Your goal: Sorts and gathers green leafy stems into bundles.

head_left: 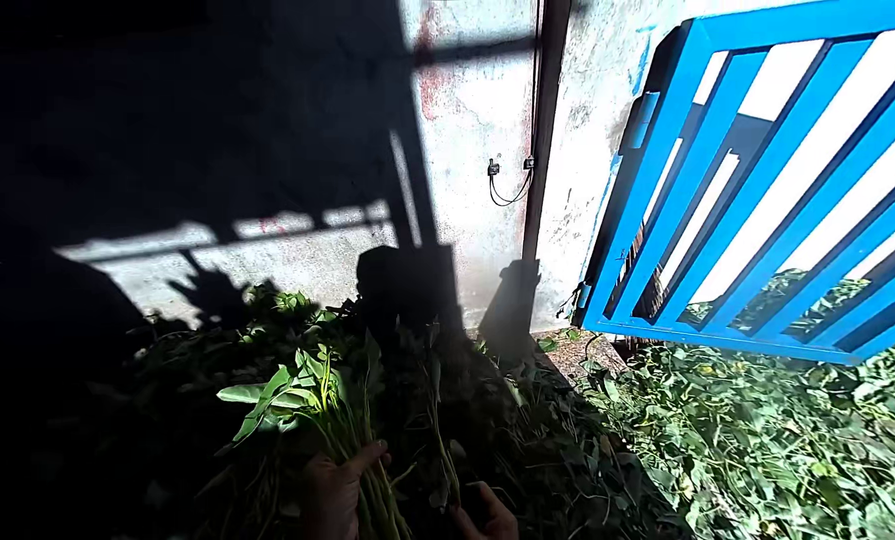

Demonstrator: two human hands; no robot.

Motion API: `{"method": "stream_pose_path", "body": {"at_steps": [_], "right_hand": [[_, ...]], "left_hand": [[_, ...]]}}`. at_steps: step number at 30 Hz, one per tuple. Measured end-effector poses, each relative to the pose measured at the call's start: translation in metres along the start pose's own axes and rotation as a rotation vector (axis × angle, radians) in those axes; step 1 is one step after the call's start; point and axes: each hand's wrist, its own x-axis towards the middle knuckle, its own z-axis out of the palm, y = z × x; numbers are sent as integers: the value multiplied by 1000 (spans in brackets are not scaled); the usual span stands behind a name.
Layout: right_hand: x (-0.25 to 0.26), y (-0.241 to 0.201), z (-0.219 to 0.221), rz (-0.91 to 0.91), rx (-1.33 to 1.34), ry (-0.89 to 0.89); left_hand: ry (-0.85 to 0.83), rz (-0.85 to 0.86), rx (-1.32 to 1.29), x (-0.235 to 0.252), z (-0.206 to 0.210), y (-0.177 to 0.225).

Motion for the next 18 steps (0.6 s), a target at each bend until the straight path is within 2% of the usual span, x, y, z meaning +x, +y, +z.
{"method": "stream_pose_path", "body": {"at_steps": [4, 10, 18], "right_hand": [[-8, -8, 2, -107, -123, -91], [-13, -13, 8, -319, -425, -115], [-9, -20, 4, -471, -558, -126]], "left_hand": [[-66, -41, -48, 2, -2, -8], [-77, 27, -58, 4, -5, -8], [-129, 43, -87, 8, -8, -6]]}}
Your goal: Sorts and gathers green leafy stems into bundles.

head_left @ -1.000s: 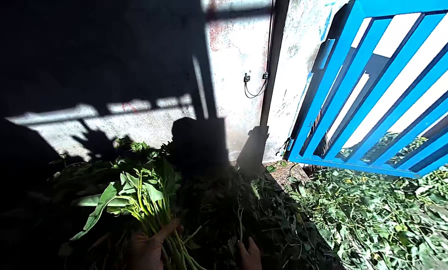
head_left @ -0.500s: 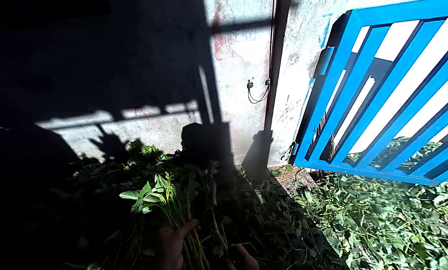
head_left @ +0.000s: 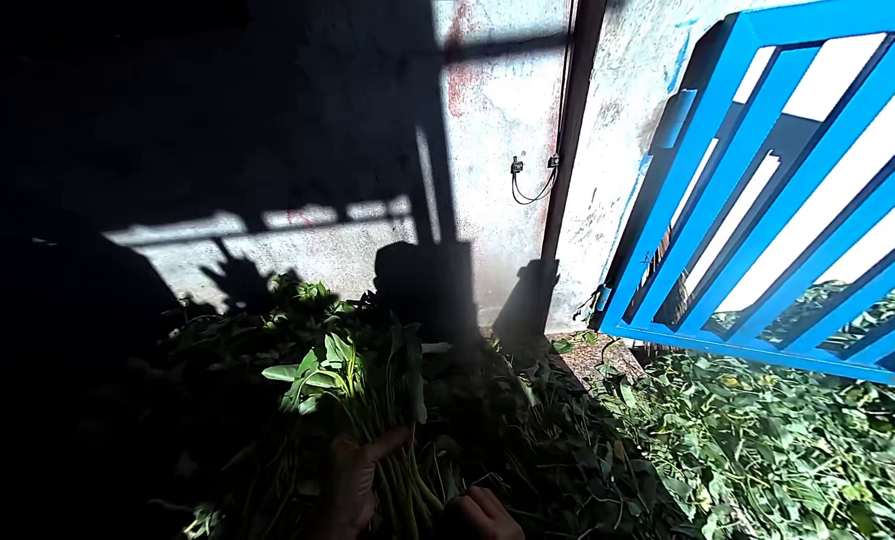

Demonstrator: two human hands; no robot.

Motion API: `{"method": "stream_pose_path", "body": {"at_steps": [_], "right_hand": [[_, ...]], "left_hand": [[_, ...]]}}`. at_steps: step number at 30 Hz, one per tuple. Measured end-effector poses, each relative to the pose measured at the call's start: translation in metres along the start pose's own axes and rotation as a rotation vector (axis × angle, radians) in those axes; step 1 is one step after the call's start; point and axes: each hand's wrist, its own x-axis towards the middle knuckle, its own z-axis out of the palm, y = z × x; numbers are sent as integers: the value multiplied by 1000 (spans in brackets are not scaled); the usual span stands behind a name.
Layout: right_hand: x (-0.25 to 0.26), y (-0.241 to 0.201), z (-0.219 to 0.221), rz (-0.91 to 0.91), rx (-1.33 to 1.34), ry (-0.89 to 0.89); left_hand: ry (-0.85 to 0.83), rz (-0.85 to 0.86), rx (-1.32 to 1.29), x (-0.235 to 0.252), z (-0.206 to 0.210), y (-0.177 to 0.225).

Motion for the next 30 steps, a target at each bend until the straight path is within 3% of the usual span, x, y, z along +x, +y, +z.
{"method": "stream_pose_path", "body": {"at_steps": [5, 9, 11, 14, 20, 25, 30], "right_hand": [[7, 7, -4, 48, 66, -69], [35, -1, -11, 281, 474, -278], [52, -15, -5, 383, 589, -233], [65, -32, 4, 456, 613, -28], [68, -45, 5, 383, 895, 205], [61, -50, 0, 382, 1117, 189], [41, -47, -18, 322, 1161, 40]], "left_hand": [[-45, 12, 27, -3, 0, 7], [-33, 40, 53, -9, 7, 8], [-44, 40, 67, -10, 10, 5], [-37, 52, 64, -13, 11, 7], [33, 53, 22, -12, 7, 13], [85, -45, -21, -9, 4, 12], [206, 23, -102, 3, -7, 21]]}}
